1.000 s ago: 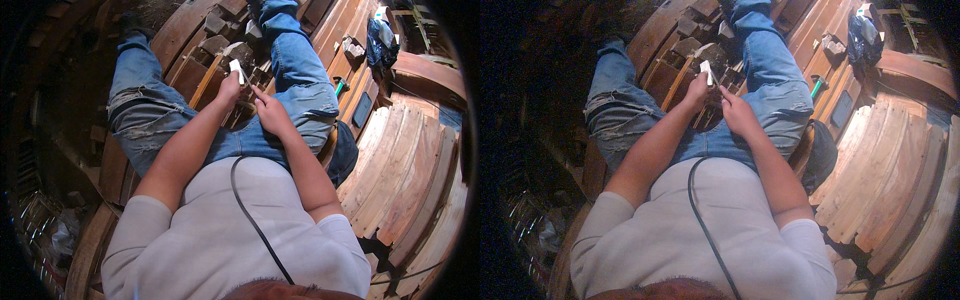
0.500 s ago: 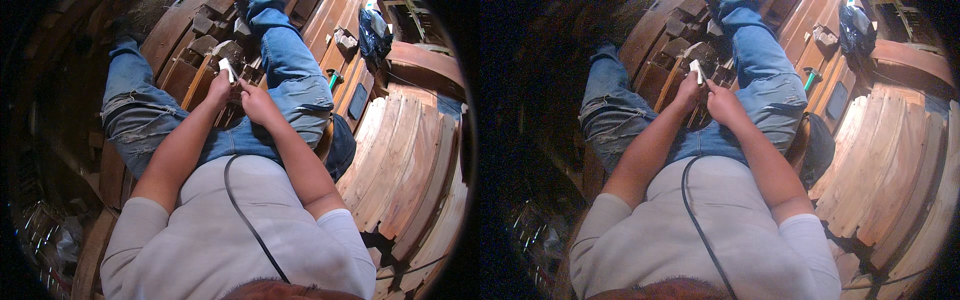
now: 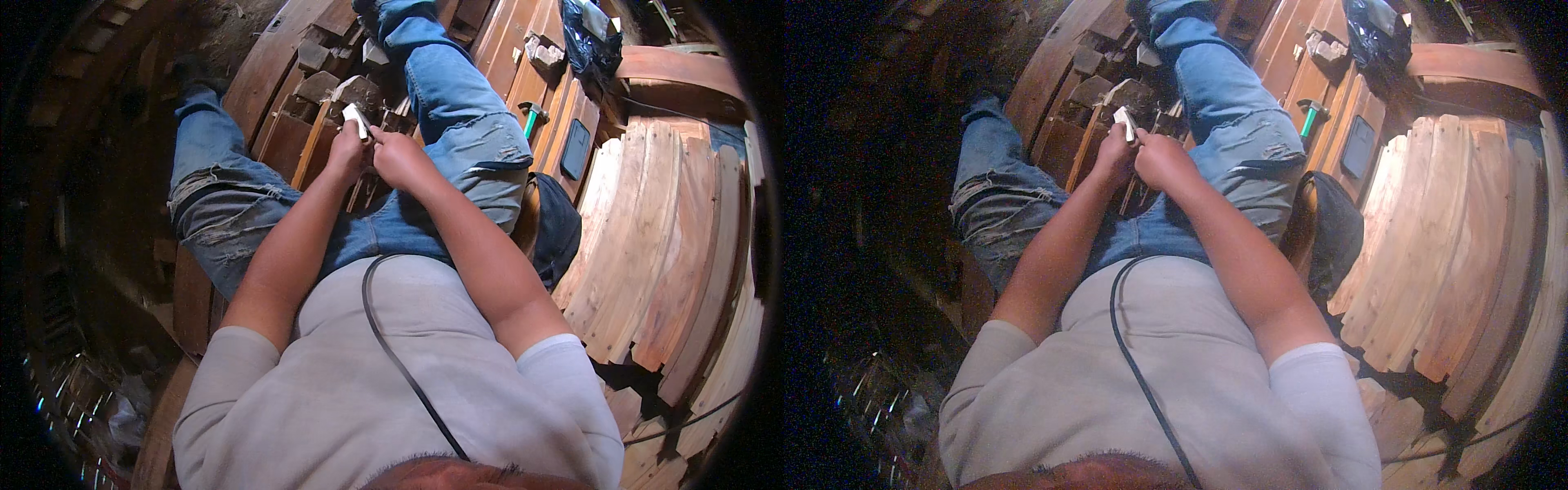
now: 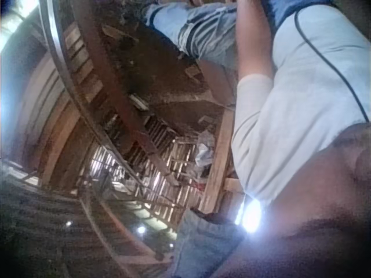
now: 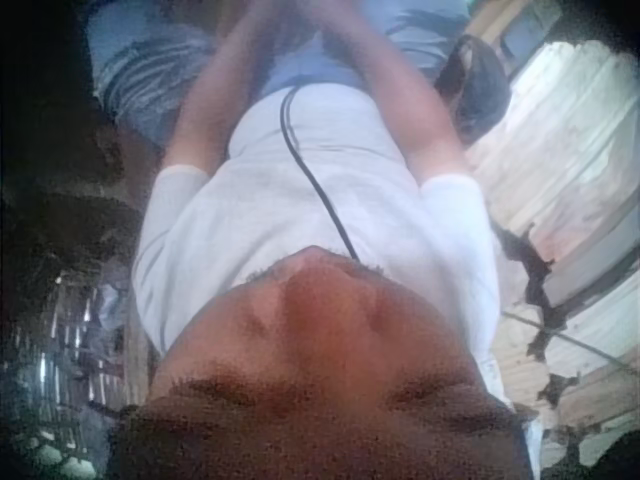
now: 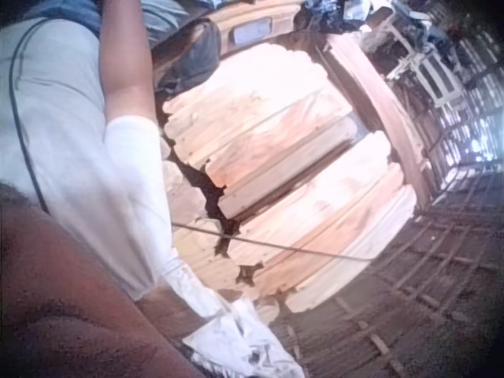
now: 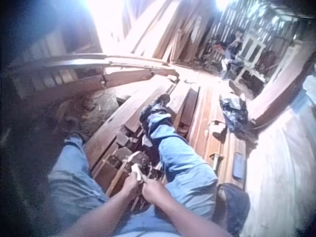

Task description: The person sits on the floor and uses a chisel to carve a small rectangular piece of light-colored wood. They hold the wood in their left hand and the chisel in their right, making repeated shaving motions to shape the object. The person occasionally rotates the wood to work on different sides.

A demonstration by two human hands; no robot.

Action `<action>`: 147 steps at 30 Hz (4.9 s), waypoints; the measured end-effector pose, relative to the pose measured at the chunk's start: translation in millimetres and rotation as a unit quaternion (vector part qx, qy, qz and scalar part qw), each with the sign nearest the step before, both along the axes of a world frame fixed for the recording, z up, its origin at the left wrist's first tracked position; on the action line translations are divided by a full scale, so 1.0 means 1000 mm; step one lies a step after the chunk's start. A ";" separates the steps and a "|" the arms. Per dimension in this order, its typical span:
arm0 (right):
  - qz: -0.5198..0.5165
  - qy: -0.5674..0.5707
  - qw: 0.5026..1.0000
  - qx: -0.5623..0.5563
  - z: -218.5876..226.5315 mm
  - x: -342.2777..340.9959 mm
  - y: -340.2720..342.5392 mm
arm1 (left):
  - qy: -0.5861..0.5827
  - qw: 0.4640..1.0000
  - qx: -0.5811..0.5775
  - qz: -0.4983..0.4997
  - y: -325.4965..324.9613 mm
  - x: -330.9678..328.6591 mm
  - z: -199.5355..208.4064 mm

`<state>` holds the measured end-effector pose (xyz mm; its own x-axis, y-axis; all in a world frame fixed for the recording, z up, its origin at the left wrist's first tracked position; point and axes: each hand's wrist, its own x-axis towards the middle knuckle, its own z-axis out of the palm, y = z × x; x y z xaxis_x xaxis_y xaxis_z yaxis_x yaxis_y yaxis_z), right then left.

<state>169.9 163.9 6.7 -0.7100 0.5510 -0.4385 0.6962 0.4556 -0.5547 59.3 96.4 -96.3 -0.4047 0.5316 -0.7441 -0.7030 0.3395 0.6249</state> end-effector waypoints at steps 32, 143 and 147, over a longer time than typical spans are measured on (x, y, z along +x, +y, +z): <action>0.142 0.076 0.982 0.100 -0.099 -0.006 0.089 | -0.109 0.985 0.126 -0.032 -0.009 -0.008 0.006; -0.154 0.242 0.956 -0.064 -0.050 0.035 0.059 | -0.260 0.953 0.154 -0.017 -0.030 -0.009 0.019; -0.159 0.207 0.961 -0.092 -0.037 0.033 0.051 | -0.217 0.969 0.104 0.044 -0.032 -0.014 0.009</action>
<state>203.1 215.3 -30.3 -0.6531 0.7093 -0.2653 0.4866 0.1246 -0.8647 44.9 64.2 -86.9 -0.1279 0.6665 -0.7344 -0.9361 0.1636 0.3115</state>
